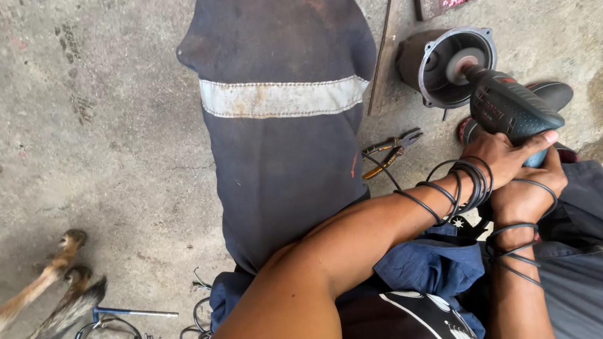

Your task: Using a power drill with a grinding attachment to polish the internal surface of a metal motor housing.

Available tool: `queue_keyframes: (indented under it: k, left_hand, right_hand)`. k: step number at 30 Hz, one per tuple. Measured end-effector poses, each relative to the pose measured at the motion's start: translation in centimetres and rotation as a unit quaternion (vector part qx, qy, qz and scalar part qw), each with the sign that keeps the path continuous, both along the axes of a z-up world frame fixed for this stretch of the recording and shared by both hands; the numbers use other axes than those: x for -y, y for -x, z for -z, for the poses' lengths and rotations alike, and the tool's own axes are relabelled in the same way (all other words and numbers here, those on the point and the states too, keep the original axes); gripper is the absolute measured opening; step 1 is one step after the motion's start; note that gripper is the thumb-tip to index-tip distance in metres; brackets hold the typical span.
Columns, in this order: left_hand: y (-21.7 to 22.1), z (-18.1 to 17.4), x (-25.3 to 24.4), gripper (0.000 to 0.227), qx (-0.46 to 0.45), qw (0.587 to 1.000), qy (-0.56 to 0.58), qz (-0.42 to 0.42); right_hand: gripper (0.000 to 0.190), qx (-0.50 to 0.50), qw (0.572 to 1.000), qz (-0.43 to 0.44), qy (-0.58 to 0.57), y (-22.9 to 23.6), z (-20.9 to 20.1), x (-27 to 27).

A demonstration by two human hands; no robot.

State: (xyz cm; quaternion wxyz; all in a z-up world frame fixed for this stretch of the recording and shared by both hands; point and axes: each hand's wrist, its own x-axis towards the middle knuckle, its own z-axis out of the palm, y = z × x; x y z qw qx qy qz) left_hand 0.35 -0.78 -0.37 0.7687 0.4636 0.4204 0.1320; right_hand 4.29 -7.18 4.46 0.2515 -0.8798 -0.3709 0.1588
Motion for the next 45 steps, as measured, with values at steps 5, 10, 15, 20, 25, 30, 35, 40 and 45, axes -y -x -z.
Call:
queue_keyframes:
  k: [5,10,15,20,25,30,35,40,45]
  left_hand:
    - [0.9,-1.9,-1.1,0.087,-0.039,0.995,0.056,0.073]
    - [0.8,-1.9,-1.4,0.088,-0.046,0.992,0.071,0.092]
    - [-0.6,1.4,-2.3,0.096,-0.074,0.988,0.065,0.116]
    - [-1.0,3.9,-3.2,0.088,-0.086,0.993,0.046,0.073]
    - [-0.9,4.2,-4.2,0.105,-0.091,0.980,0.118,0.129]
    - [-2.6,4.3,-1.6,0.091,-0.114,0.989,-0.019,0.091]
    - [-2.2,0.3,0.2,0.090,-0.065,0.993,0.056,0.075]
    - [-1.1,-2.5,0.1,0.091,-0.063,0.994,0.052,0.073]
    - [-0.9,-3.6,0.8,0.090,-0.022,0.998,0.053,0.000]
  right_hand:
    - [0.029,0.017,1.000,0.003,0.017,-1.2,1.1,1.4]
    - [0.026,0.013,1.000,0.000,0.021,-0.7,0.3,0.5]
    - [0.030,-0.031,0.998,0.037,0.027,-1.9,3.1,-0.4]
    - [0.035,-0.010,0.999,0.024,0.045,-2.1,5.0,-2.0]
    - [0.031,-0.028,0.997,0.048,0.047,-2.9,6.4,-2.1]
    - [0.031,-0.042,0.998,0.018,0.037,-3.2,4.6,-0.7]
    - [0.027,-0.041,0.999,0.016,0.029,-4.3,2.6,2.3]
    - [0.019,0.057,0.996,-0.044,0.059,-3.4,-0.3,2.3]
    - [0.024,0.013,0.998,-0.048,0.043,-2.3,-2.2,1.3]
